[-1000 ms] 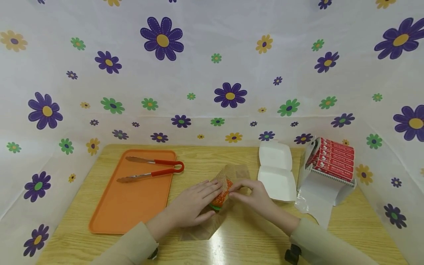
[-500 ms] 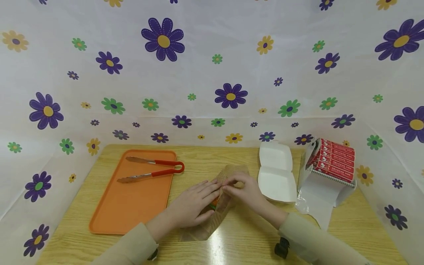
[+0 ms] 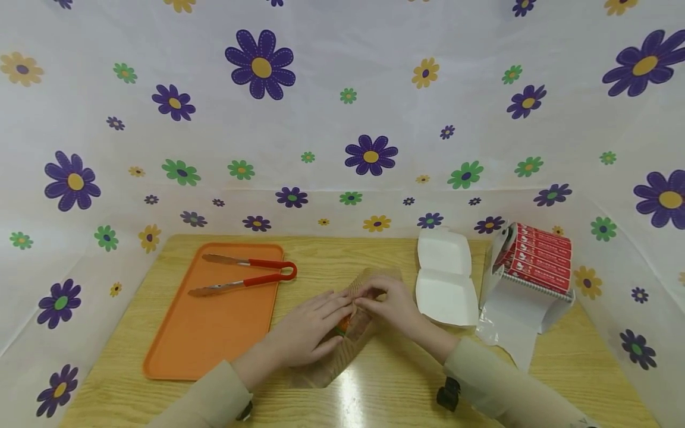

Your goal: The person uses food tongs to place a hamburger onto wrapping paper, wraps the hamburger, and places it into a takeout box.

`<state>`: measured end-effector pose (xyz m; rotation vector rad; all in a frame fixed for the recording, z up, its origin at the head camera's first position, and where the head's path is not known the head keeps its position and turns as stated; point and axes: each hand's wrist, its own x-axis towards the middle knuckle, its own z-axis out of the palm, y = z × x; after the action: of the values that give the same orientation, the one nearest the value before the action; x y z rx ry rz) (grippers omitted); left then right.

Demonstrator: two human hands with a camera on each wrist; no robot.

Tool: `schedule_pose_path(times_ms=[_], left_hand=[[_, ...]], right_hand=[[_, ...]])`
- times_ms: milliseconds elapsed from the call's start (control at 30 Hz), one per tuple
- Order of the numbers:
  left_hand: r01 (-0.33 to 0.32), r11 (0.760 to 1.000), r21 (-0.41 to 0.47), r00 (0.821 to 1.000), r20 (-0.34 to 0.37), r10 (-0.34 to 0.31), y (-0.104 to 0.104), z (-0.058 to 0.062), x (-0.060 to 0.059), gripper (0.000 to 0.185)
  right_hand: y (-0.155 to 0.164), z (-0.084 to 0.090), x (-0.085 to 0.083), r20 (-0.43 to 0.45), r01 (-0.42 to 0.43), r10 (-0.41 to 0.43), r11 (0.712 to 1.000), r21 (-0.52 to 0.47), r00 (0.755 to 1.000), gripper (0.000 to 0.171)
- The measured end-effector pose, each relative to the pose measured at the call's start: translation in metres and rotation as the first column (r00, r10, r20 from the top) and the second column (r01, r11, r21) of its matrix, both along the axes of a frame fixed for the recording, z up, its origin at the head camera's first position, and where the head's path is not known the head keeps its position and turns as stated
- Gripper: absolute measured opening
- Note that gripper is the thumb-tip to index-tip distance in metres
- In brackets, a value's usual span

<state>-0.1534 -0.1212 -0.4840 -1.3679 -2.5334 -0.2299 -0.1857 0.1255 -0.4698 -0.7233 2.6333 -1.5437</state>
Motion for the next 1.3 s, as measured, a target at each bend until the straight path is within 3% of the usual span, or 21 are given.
schedule_pose_path(times_ms=[300,667,900,1300], left_hand=[[-0.025,1.000,-0.016,1.000,-0.016,0.025,0.000,-0.002,0.002,0.059],[-0.025,0.998,-0.065,0.992,-0.125,0.017,0.001,-0.005,0.003,0.061],[-0.016,0.998,-0.067,0.985,-0.173,0.005,0.002,-0.005,0.005,0.061],[0.004,0.999,-0.049,0.985,-0.172,-0.013,0.004,-0.003,0.002,0.060]], right_hand=[[-0.003,0.000,-0.004,-0.011,0.003,-0.003,1.000,0.017,1.000,0.011],[-0.001,-0.003,-0.009,0.046,0.041,-0.041,0.999,0.008,0.998,0.021],[0.001,-0.004,-0.007,0.024,0.020,-0.020,1.000,0.011,1.000,0.016],[0.008,-0.004,-0.005,0.054,-0.002,0.001,1.000,0.009,0.999,0.006]])
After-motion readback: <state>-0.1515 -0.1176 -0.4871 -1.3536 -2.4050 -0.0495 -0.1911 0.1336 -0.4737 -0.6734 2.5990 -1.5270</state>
